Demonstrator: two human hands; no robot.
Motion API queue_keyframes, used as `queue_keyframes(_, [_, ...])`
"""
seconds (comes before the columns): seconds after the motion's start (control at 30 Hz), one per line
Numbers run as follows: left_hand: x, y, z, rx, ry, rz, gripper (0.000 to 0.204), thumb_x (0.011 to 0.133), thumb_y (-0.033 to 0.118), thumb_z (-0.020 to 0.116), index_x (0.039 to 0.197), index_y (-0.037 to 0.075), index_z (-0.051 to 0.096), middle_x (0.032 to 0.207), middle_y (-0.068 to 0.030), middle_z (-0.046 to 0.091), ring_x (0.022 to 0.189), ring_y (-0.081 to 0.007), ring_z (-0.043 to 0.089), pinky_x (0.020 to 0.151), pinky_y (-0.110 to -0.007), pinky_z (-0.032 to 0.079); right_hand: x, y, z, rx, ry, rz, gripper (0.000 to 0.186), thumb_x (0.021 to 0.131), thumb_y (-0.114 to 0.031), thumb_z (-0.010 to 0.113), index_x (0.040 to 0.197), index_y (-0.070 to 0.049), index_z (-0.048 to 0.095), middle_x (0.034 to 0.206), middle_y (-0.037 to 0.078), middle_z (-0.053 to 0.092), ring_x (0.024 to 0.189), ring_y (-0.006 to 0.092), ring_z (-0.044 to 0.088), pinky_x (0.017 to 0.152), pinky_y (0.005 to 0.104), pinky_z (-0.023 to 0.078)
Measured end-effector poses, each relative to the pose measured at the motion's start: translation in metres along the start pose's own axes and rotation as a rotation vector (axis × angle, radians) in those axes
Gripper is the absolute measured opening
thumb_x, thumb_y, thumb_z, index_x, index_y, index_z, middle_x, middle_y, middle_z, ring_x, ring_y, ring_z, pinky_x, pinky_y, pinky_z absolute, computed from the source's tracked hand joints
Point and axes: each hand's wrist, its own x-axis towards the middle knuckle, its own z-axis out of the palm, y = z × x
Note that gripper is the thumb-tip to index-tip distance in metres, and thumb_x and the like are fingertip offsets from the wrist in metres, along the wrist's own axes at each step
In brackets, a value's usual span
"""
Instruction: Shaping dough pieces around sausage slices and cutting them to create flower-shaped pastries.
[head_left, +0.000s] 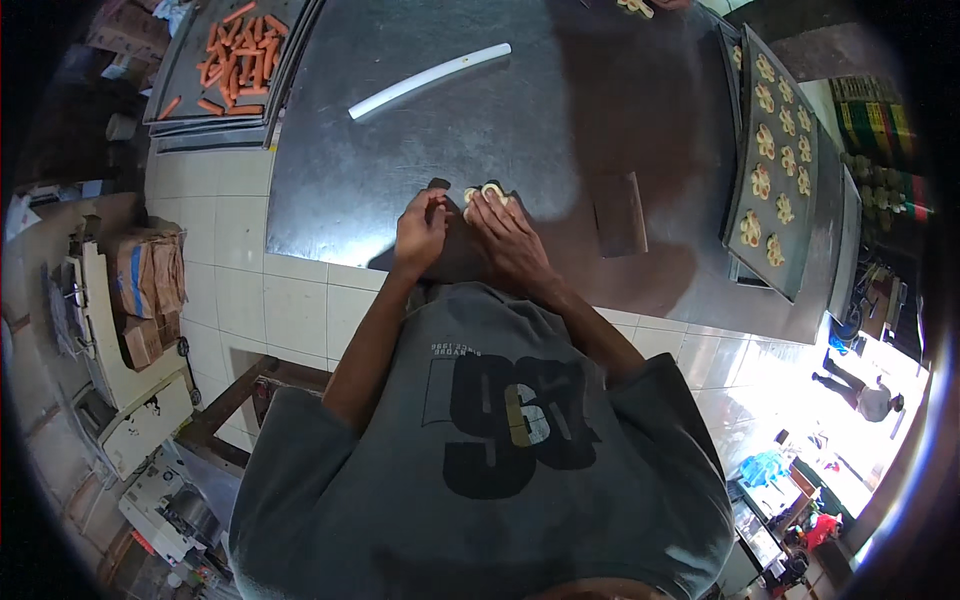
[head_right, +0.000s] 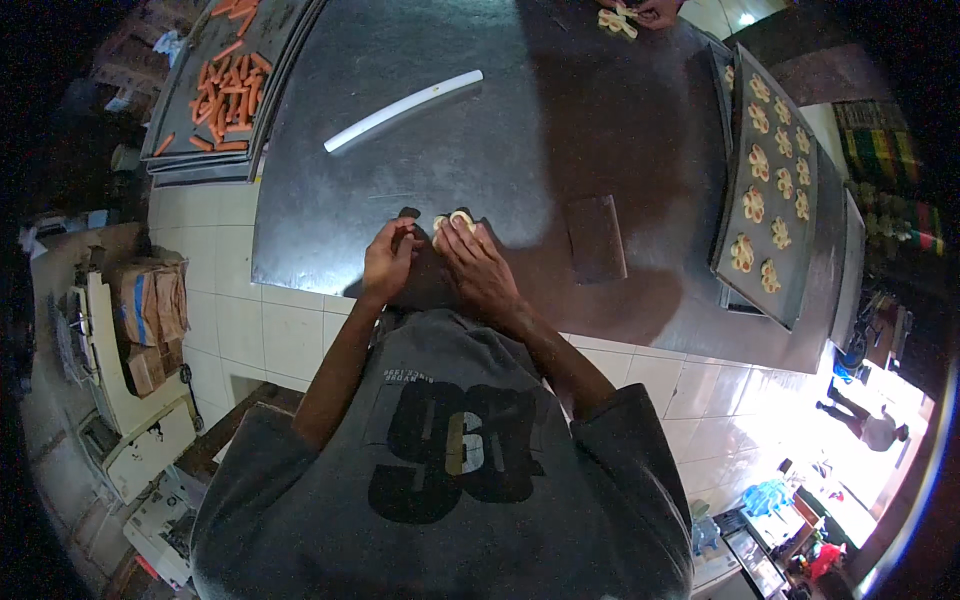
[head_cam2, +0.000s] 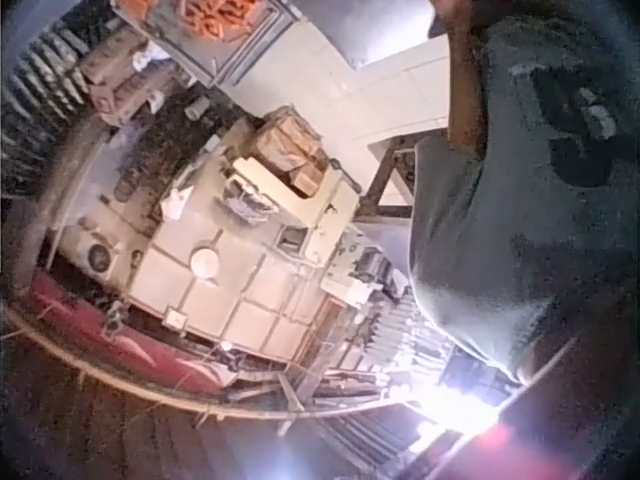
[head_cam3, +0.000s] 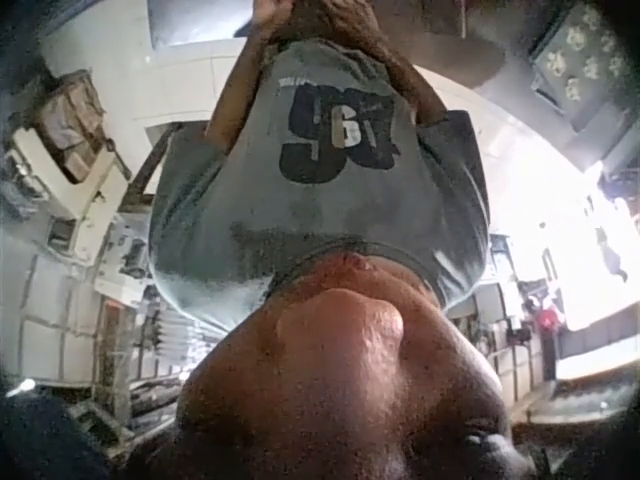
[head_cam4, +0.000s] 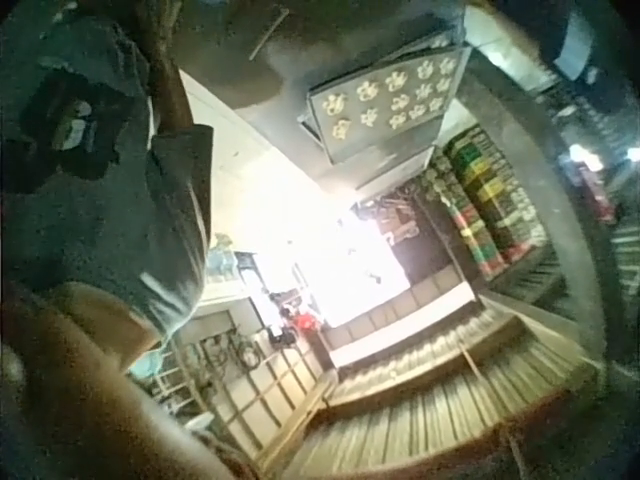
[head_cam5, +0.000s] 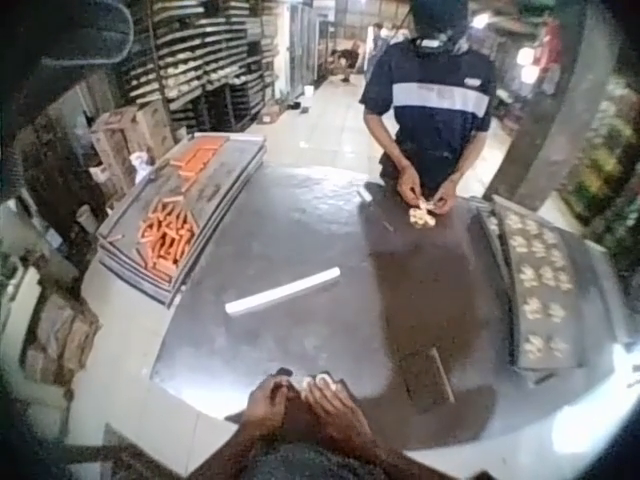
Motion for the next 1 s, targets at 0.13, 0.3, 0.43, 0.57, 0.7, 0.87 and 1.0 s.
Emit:
queue_keyframes(0.13, [-0.005,0.015,-0.005,0.235,0.022,0.038,0.026,0.095,0.008,0.06,0.12,0.0,0.062,0.102,-0.0135,0.07,0.09,-0.0209,0.07,0.081,-0.033,0.055,0.005,0.001,-0.009,0.166,0.194,0.212,0.05,0.101,-0.024,0.05,0.144,0.001,0.046,0.15,0.018,0.046,0.143,0.033,0.039,0.12,0.0507,0.023])
queue_keyframes(0.3, [-0.006,0.013,0.001,0.288,-0.036,0.178,0.034,0.09,0.01,0.066,0.122,0.002,0.061,0.104,-0.014,0.067,0.091,-0.0234,0.068,0.082,-0.034,0.055,0.004,0.024,0.004,0.056,-0.013,0.079,0.046,0.102,-0.024,0.048,0.143,-0.002,0.049,0.148,0.018,0.048,0.142,0.0329,0.041,0.12,0.0465,0.026])
queue_keyframes(0.43, [-0.01,0.042,0.003,0.441,-0.177,0.118,0.063,0.079,0.016,0.08,0.136,0.003,0.054,0.119,-0.0158,0.058,0.097,-0.0259,0.066,0.086,-0.035,0.055,0.007,0.04,-0.028,0.384,0.118,0.397,0.044,0.098,-0.017,0.055,0.139,-0.003,0.052,0.141,0.019,0.053,0.135,0.0336,0.047,0.113,0.0443,0.037])
queue_keyframes(0.57, [-0.005,0.051,0.011,0.499,-0.256,0.088,0.083,0.071,0.019,0.087,0.142,0.002,0.047,0.127,-0.0165,0.052,0.107,-0.0298,0.062,0.094,-0.036,0.053,-0.001,0.059,-0.037,0.62,0.008,0.503,0.048,0.087,-0.011,0.07,0.134,-0.004,0.058,0.132,0.017,0.058,0.124,0.0314,0.055,0.101,0.0396,0.047])
queue_keyframes(0.7, [0.004,0.039,0.021,0.569,-0.246,0.213,0.088,0.067,0.019,0.088,0.142,-0.001,0.046,0.127,-0.0176,0.051,0.116,-0.0347,0.056,0.101,-0.04,0.048,0.011,0.059,-0.032,0.566,-0.052,0.285,0.057,0.08,-0.015,0.076,0.134,-0.007,0.059,0.133,0.015,0.057,0.121,0.0313,0.057,0.099,0.0371,0.049])
queue_keyframes(0.87, [0.01,0.029,0.021,0.56,-0.282,0.184,0.088,0.065,0.019,0.088,0.14,-0.002,0.047,0.13,-0.0188,0.05,0.117,-0.0358,0.055,0.102,-0.04,0.047,0.015,0.067,-0.023,0.611,-0.193,0.256,0.07,0.077,-0.02,0.079,0.142,-0.009,0.053,0.136,0.016,0.055,0.127,0.032,0.053,0.103,0.0379,0.046])
queue_keyframes(1.0, [0.0,0.03,0.017,0.563,-0.257,0.221,0.097,0.064,0.025,0.09,0.145,0.0,0.042,0.139,-0.0217,0.045,0.128,-0.0393,0.046,0.105,-0.044,0.043,0.006,0.06,-0.024,0.466,-0.147,0.268,0.067,0.082,-0.026,0.077,0.14,-0.003,0.052,0.143,0.017,0.05,0.133,0.0341,0.047,0.11,0.0404,0.04])
